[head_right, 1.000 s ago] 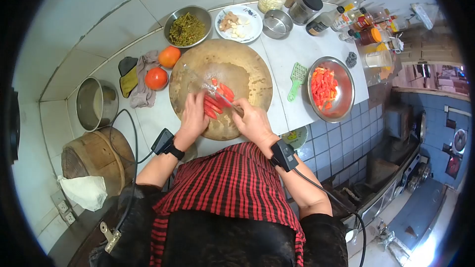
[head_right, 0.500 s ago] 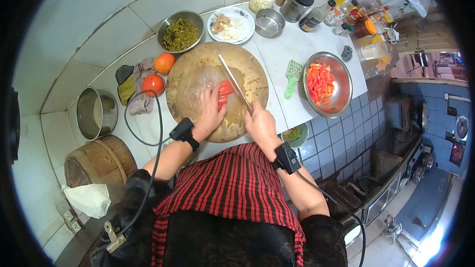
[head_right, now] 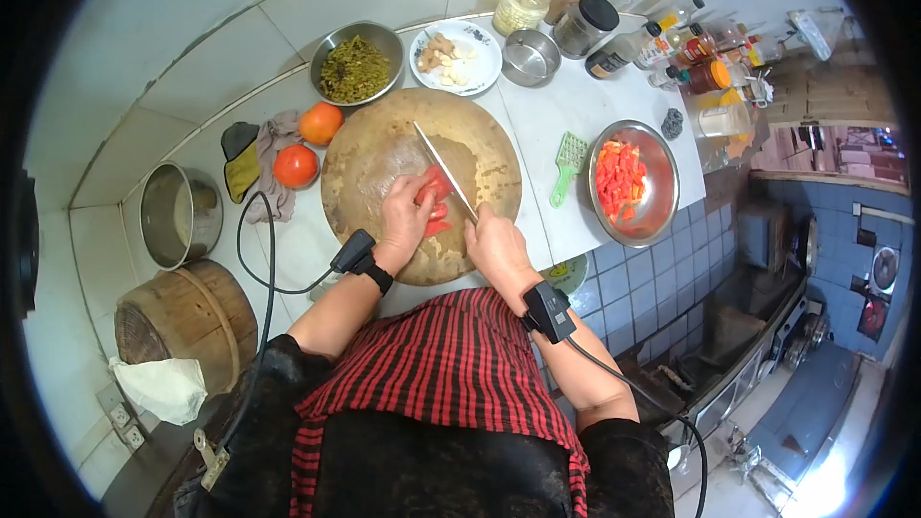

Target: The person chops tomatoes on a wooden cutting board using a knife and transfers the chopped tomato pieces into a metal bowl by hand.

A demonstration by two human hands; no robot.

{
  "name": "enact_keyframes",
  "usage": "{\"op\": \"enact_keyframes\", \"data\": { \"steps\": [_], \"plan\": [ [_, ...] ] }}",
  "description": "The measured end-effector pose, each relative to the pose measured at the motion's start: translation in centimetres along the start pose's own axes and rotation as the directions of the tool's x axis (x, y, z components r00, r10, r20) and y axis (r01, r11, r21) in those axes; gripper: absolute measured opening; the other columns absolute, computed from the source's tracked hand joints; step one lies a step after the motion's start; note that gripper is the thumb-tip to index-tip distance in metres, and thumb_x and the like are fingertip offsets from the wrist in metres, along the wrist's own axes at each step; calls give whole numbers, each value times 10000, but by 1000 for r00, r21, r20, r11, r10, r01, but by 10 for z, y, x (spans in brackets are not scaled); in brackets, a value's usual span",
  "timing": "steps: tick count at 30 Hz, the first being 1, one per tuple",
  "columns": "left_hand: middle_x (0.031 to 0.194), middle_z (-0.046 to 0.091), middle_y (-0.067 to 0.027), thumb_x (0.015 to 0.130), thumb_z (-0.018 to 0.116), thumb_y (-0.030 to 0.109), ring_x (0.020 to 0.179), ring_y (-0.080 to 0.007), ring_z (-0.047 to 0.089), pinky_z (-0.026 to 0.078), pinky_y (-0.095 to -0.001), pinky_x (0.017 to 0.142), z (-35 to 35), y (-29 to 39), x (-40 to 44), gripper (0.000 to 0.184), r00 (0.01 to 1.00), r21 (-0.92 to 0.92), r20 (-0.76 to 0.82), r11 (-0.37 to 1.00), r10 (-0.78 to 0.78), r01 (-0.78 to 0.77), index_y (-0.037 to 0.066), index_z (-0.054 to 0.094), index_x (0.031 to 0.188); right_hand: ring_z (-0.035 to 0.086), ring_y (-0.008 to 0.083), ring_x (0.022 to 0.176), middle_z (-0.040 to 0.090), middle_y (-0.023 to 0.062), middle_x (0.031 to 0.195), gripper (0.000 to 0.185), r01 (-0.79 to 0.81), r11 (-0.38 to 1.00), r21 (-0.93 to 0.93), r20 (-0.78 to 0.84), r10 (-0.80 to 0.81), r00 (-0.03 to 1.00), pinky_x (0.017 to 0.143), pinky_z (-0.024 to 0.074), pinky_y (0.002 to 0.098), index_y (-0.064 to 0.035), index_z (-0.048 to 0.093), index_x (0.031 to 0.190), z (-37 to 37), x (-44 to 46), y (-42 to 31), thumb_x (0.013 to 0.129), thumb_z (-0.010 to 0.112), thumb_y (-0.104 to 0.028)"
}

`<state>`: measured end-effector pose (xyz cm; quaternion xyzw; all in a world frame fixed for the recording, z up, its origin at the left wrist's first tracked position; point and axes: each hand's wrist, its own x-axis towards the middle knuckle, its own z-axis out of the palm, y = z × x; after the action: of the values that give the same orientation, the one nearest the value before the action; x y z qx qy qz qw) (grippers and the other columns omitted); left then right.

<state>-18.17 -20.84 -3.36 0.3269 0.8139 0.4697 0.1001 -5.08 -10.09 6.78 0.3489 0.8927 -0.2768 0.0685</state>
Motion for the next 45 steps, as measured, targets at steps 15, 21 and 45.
{"op": "enact_keyframes", "data": {
  "steps": [15,21,45],
  "plan": [
    [952,639,-170,803,714,60,838,-361,643,536,-405,764,2,-3,-1,212,995,-75,-19,993,-96,95,-10,687,1001,639,495,760,637,322,762,251,30,996,84,-30,-28,999,694,501,569,45,576,936,-1,8,2,920,597,-205],
    [923,627,-172,792,725,66,832,-367,639,531,-420,747,2,-4,-2,174,995,-36,-5,995,-98,98,-2,648,932,653,491,757,656,303,764,239,-25,1000,-19,17,26,1000,706,535,541,45,614,905,46,24,0,912,590,-192],
    [779,624,-131,769,686,12,675,-248,643,540,-356,660,-6,-10,-16,75,967,-92,4,963,-255,254,5,650,834,638,475,749,637,297,759,238,90,981,174,48,-100,994,680,500,541,23,601,968,1,7,-4,924,593,-211]
  ]
}}
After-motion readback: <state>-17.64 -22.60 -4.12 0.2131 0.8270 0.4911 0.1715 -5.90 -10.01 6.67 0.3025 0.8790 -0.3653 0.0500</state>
